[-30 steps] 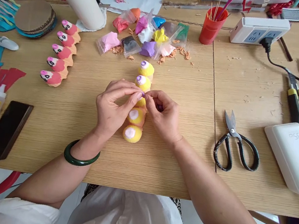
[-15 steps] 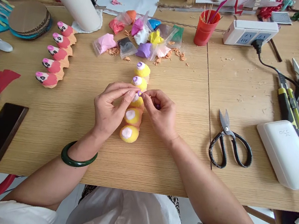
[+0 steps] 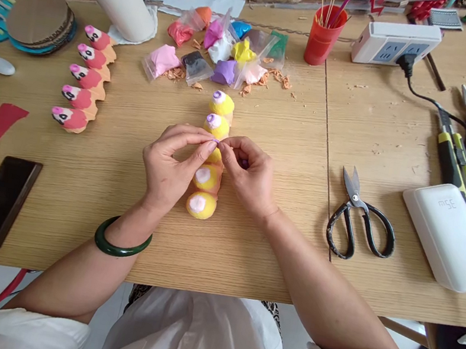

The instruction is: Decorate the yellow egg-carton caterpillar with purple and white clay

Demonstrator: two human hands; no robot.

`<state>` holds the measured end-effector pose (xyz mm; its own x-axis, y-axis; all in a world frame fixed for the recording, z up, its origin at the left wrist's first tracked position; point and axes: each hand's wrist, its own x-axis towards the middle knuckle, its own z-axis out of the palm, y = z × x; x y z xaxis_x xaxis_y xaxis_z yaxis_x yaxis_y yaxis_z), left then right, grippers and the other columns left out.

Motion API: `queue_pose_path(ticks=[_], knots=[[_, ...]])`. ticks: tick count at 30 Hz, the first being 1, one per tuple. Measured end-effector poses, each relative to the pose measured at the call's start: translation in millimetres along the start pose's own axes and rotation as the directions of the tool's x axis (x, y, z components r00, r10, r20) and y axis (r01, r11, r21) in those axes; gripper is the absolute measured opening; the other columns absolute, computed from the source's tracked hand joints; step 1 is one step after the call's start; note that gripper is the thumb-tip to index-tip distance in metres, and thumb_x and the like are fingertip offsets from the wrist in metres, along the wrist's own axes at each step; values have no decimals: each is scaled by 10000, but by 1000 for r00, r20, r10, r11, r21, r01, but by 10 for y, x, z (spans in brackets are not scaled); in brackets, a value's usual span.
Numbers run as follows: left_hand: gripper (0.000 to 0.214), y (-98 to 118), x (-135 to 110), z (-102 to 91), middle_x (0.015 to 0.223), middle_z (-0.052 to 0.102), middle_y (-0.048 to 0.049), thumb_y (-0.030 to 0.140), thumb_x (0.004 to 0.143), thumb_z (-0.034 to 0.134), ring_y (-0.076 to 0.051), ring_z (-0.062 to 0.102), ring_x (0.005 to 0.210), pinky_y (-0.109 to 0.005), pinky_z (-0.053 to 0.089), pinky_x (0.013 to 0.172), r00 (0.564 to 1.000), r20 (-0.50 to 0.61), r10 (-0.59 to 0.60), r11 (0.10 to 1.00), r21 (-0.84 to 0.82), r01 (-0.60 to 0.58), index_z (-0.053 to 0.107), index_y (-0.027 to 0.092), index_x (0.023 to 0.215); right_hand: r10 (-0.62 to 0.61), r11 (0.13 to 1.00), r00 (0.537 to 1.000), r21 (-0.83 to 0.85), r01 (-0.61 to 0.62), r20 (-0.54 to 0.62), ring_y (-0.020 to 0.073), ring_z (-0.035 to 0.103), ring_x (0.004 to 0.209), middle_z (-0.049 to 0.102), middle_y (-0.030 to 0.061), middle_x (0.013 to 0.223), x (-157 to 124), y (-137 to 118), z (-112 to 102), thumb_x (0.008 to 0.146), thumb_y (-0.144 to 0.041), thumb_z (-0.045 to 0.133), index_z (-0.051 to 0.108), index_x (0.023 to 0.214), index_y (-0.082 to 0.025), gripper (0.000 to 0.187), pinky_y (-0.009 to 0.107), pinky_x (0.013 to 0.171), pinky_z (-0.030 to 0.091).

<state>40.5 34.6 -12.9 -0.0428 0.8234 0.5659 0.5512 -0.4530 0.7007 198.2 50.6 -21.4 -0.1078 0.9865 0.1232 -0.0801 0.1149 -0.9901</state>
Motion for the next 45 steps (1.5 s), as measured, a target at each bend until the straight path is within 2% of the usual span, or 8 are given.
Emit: queue_pose_path(ticks=[5,9,13,21,27,34,41,45], knots=[[113,-3,0,-6,1009,822,-4,267,1006,723,-199,741,995,-426,528,1127,999,19,38,990,137,-41,809,263,933,4,999,1000,-44,-4,3,100,480,637,646,-2,761,-7,36,2,829,-778,763,716,853,-197,583,255,564,418],[132,-4,-11,1,999,827,-2,251,1000,702,-206,746,990,-435,527,1126,997,-1,82,972,223,-80,812,267,929,-9,999,1000,-36,10,18,103,490,653,649,4,778,-16,66,7,861,-756,750,721,871,-194,562,260,582,425],[141,-1,-12,6,997,834,-1,239,1000,694,-200,755,985,-425,519,1138,992,1,126,957,262,-122,817,259,934,-13,999,1000,-39,13,5,95,472,636,636,-10,748,-12,71,7,824,-794,754,721,849,-195,601,253,573,418],[225,10,-5,-20,1104,836,-47,285,1069,615,-198,759,1052,-358,576,1007,996,43,75,967,243,-84,831,223,1062,-6,1000,999,13,6,-37,92,513,637,669,-5,759,11,68,0,803,-763,800,721,822,-192,576,238,560,438],[132,-7,4,-10,1033,838,-17,269,1039,700,-186,766,998,-381,565,1043,996,30,86,984,151,-90,804,233,964,9,999,1000,46,-9,-5,100,554,662,686,-5,774,3,48,14,794,-761,806,710,811,-200,570,243,594,483],[77,10,-1,6,990,832,-18,223,1002,757,-180,757,968,-339,582,948,1000,-19,17,998,55,-16,806,218,943,55,998,998,43,-53,-31,86,464,613,631,-15,730,-1,31,9,784,-765,813,736,854,-193,582,241,530,384],[92,-13,-14,18,1010,840,4,182,999,750,-172,772,993,-375,548,1087,997,-14,78,995,70,-77,805,234,947,68,992,998,108,-66,-13,83,480,609,644,-21,737,3,35,24,770,-737,844,709,812,-198,558,239,554,441],[95,1,-10,8,999,837,-1,222,1009,740,-177,768,980,-363,582,1021,999,10,31,999,44,-31,804,236,940,57,994,998,99,-56,-10,80,489,619,647,-19,743,3,12,19,776,-720,852,698,802,-190,552,230,551,436]])
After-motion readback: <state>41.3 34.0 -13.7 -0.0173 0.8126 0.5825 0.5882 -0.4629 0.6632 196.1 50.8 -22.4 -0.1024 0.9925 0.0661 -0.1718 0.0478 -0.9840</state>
